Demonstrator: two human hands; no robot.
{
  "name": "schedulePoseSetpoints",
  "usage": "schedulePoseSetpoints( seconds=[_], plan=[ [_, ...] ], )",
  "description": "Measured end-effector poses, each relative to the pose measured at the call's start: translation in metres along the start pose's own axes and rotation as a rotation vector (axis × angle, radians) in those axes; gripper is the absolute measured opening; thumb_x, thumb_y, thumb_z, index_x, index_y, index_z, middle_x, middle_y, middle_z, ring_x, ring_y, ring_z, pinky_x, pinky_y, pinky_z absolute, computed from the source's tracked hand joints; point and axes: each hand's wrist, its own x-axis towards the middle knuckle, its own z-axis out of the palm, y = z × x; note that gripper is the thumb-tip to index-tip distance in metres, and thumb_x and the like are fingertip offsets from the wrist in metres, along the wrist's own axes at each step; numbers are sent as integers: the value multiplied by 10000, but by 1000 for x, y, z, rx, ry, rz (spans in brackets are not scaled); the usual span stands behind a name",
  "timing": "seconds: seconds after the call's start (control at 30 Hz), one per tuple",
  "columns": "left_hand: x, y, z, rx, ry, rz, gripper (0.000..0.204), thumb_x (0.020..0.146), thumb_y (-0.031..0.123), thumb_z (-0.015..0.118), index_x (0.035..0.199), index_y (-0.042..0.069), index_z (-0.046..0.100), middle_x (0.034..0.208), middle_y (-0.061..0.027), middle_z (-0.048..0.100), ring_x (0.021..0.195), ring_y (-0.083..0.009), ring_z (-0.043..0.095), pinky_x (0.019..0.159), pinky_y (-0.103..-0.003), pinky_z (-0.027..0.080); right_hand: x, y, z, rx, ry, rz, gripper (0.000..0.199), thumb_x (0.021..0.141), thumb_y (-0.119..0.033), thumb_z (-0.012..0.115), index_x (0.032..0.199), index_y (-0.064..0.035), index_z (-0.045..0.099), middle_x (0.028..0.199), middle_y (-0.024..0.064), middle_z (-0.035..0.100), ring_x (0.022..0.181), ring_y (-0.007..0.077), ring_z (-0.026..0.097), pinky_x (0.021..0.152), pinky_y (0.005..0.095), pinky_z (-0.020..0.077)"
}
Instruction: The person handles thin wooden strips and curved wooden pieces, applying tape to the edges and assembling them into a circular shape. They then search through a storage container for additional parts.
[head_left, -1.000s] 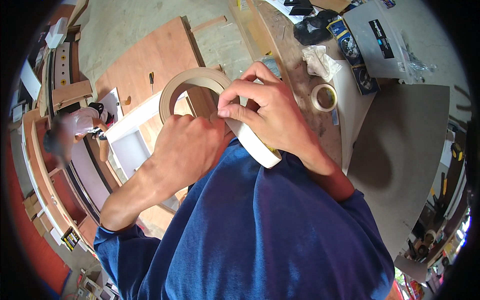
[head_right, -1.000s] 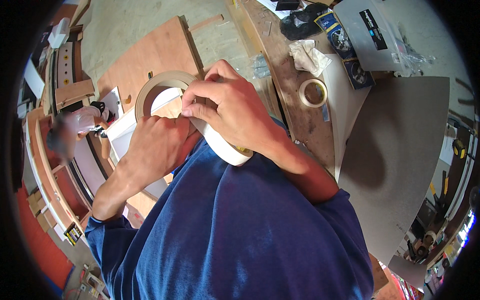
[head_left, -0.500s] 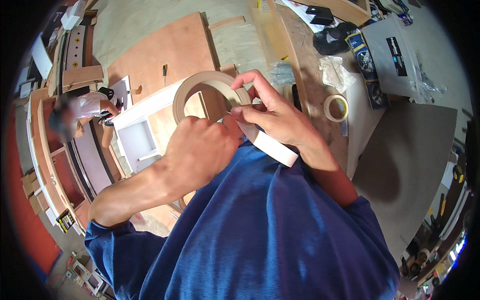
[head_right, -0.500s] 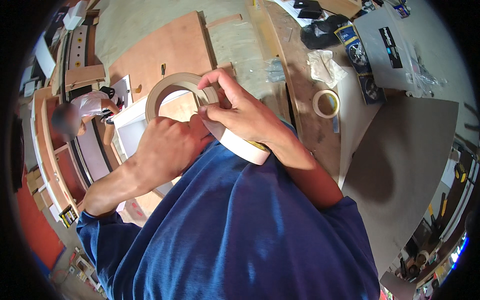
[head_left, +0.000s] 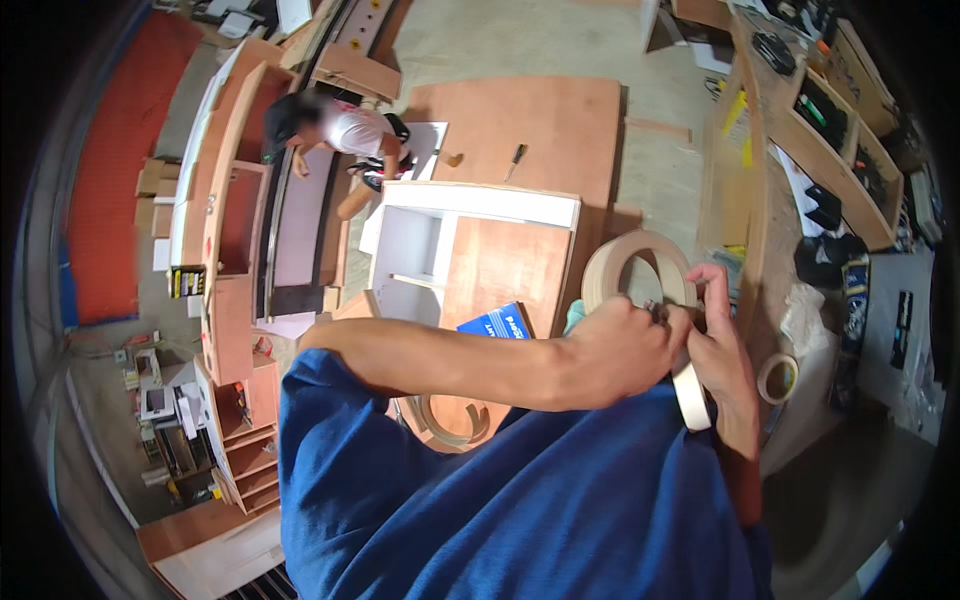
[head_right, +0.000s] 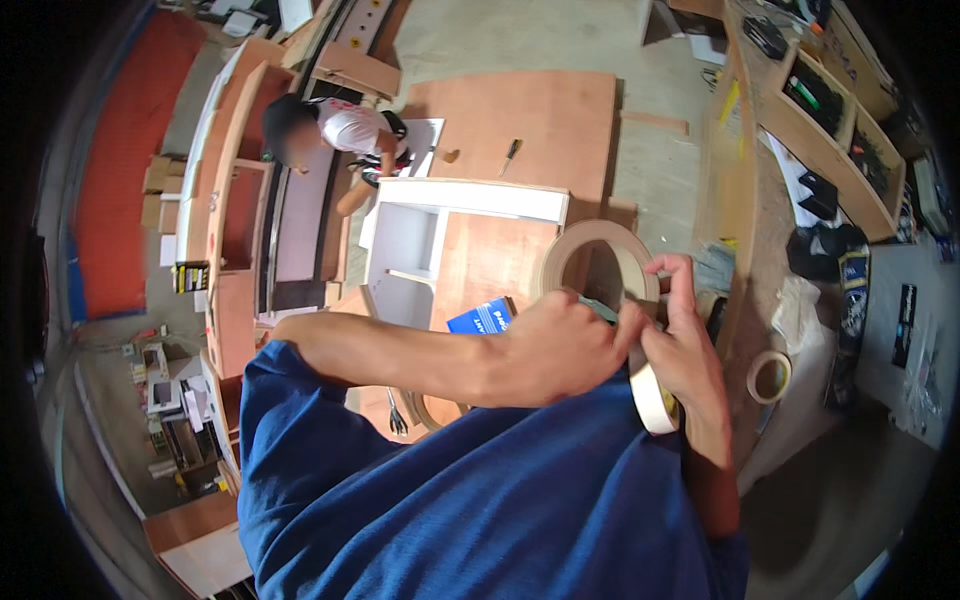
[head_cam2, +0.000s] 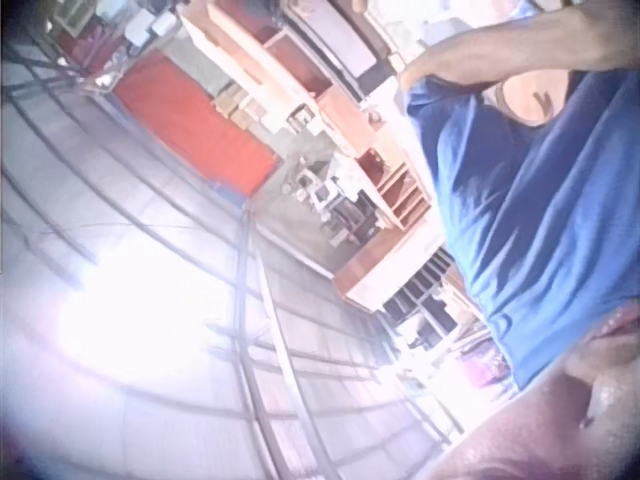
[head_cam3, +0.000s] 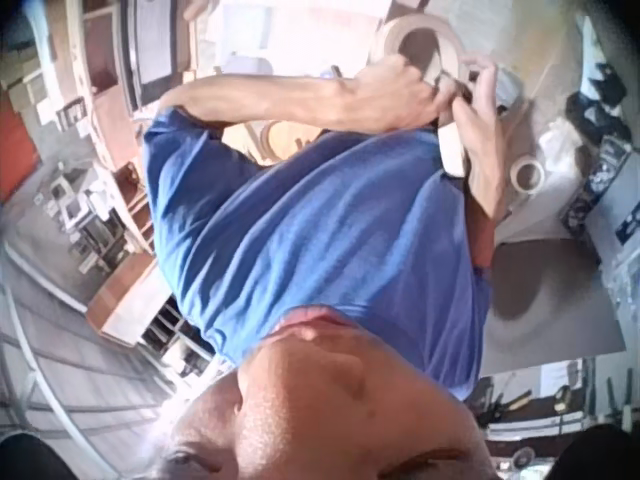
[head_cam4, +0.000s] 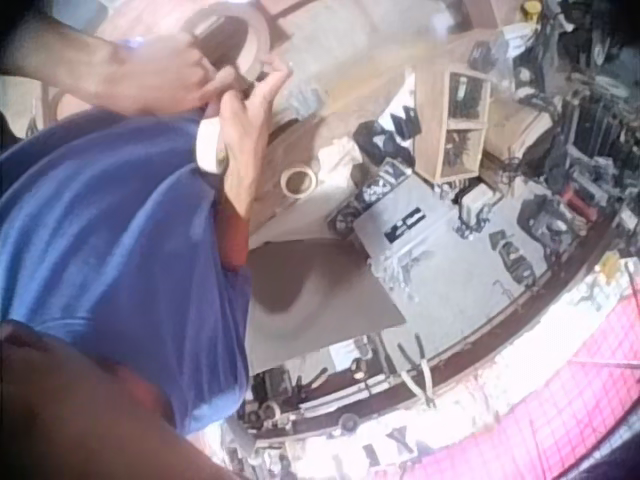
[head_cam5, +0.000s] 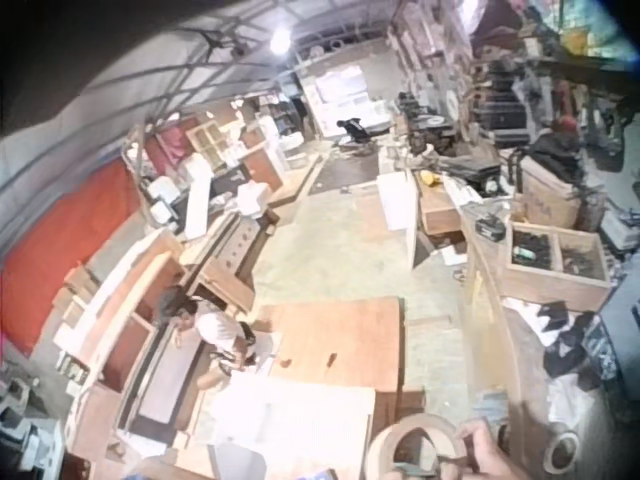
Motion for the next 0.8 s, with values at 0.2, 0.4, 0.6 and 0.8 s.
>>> schedulePoseSetpoints(
  seconds=[0.2,0.4,0.6,0.8],
  plan=[
    [-6,4,13,-17,59,-104,352,919,176,652,1135,-38,476,584,-128,644,522,-317,682,510,-425,537,-4,-22,-16,146,-268,85,641,934,7,647,1447,-162,300,1333,84,484,1278,183,477,983,333,488],
    [-8,10,8,30,67,-113,354,977,295,678,1122,9,530,586,-118,646,534,-313,685,501,-417,527,-23,6,-24,316,-302,-129,725,907,-168,773,1489,-128,341,1349,126,512,1309,268,516,1027,434,483],
    [-5,-2,9,90,145,-228,387,945,303,729,1144,16,561,581,-121,652,533,-327,687,503,-423,529,-63,-1,-32,-213,-39,-168,645,905,-339,789,1402,-46,500,1128,160,651,1230,307,620,991,437,500],
    [10,-17,9,104,293,-145,324,962,277,703,1076,8,564,572,-122,637,500,-308,675,453,-408,524,-62,-11,-21,-100,60,-247,394,990,-348,696,1083,35,694,778,188,694,620,252,667,589,390,470]
  ],
)
